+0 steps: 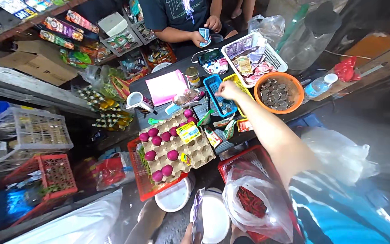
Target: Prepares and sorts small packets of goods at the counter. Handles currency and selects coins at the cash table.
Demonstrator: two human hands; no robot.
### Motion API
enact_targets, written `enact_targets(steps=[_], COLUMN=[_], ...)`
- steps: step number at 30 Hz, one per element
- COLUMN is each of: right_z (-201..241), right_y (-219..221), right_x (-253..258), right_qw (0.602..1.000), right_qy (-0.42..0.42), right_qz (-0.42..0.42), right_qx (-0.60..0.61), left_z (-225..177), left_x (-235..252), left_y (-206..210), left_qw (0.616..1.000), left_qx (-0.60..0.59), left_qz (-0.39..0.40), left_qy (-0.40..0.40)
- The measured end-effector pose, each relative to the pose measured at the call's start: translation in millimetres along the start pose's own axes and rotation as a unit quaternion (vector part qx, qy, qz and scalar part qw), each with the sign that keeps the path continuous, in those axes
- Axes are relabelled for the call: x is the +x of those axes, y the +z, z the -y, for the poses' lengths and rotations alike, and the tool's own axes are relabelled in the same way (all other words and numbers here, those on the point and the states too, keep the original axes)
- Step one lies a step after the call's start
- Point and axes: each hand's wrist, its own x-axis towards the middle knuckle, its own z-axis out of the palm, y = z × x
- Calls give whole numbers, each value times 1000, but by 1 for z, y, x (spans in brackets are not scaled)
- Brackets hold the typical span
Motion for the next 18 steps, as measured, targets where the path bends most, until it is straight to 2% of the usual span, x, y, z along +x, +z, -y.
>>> enact_targets(steps=[2,5,7,10,12,15,18], right_z=[2,-4,-8,-17,-21,-29,-23], right_y=[-30,-66,-80,-81,-71,-49,-28], right_x=[-20,-48,-65,-81,-86,-86,-88], right_qw=[986,945,930,932,956,996,974], right_qy=[10,40,54,52,55,84,116], right_qz=[-53,-95,-96,-72,-66,11,103], right_qx=[155,309,349,352,282,42,-165], left_z=[0,0,-2,-6,-8,-8,-5], left_x=[-2,-1,0,4,5,5,3], left_y=[-2,-1,0,2,3,5,8], left_qw=[1000,1000,1000,1000,1000,1000,1000], left_qx=[0,7,11,13,13,12,4], left_qz=[1,10,17,19,23,27,19], left_qy=[-4,-5,-3,3,6,6,8])
